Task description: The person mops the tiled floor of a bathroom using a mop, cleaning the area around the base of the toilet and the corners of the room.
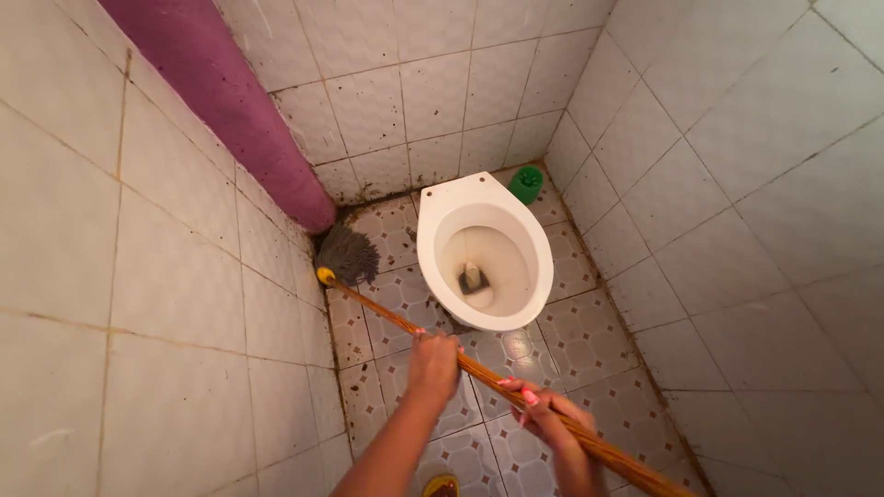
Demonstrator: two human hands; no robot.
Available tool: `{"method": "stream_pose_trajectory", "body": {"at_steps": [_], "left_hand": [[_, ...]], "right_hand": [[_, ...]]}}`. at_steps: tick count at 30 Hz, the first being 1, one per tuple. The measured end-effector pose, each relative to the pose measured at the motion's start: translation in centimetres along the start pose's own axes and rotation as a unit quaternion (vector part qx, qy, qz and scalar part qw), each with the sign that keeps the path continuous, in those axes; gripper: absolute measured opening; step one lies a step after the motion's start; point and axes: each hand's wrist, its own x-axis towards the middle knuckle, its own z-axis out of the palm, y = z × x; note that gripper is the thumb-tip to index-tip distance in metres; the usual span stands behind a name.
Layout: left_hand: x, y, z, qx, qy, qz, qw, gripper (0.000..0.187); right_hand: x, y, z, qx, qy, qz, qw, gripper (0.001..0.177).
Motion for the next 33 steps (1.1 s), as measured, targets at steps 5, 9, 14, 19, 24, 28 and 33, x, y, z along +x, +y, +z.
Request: {"method": "stream_pose_trajectory", "body": {"at_steps": [5,9,14,19,24,28,33], "left_hand": [[-1.9,4.5,-0.6,-0.01,0.04,-0.019,0.999,0.009],[-4.0,7.8,-2.1,-0.089,0.087,-0.035,0.992,0.023],[-6.3,10.9,-2.4,-0.093,0.091,-0.041,0.991,0.023],[-7.5,13.7,-0.4,-0.17,0.162,-0.082,0.969,0.015],[-6.0,13.1,0.6,-0.237,0.245,-0.077,0.937,0.015],[-5.9,13.2,0.3,-0.288,0.223,-0.091,0.927,0.013],[-6.0,15.4,0.6,-0.272,0.209,-0.059,0.937,0.015]], "right_hand": [[-1.6,-3.3,-3.9,-0.066,-0.034,-0.025,0.997,0.035],[-3.1,-5.9,-5.9,-0.119,-0.092,-0.095,0.984,0.036],[-5.7,-6.9,-8.0,-0.123,-0.126,-0.118,0.977,0.036],[-7.6,-8.2,-9.6,-0.154,-0.099,-0.109,0.977,0.037],[-7.7,-9.0,-7.3,-0.172,-0.037,-0.153,0.972,0.034],[-8.7,-9.5,-5.9,-0.113,-0.067,-0.175,0.976,0.039],[-11.2,-10.1,-7.0,-0.193,0.0,-0.146,0.97,0.035]]}}
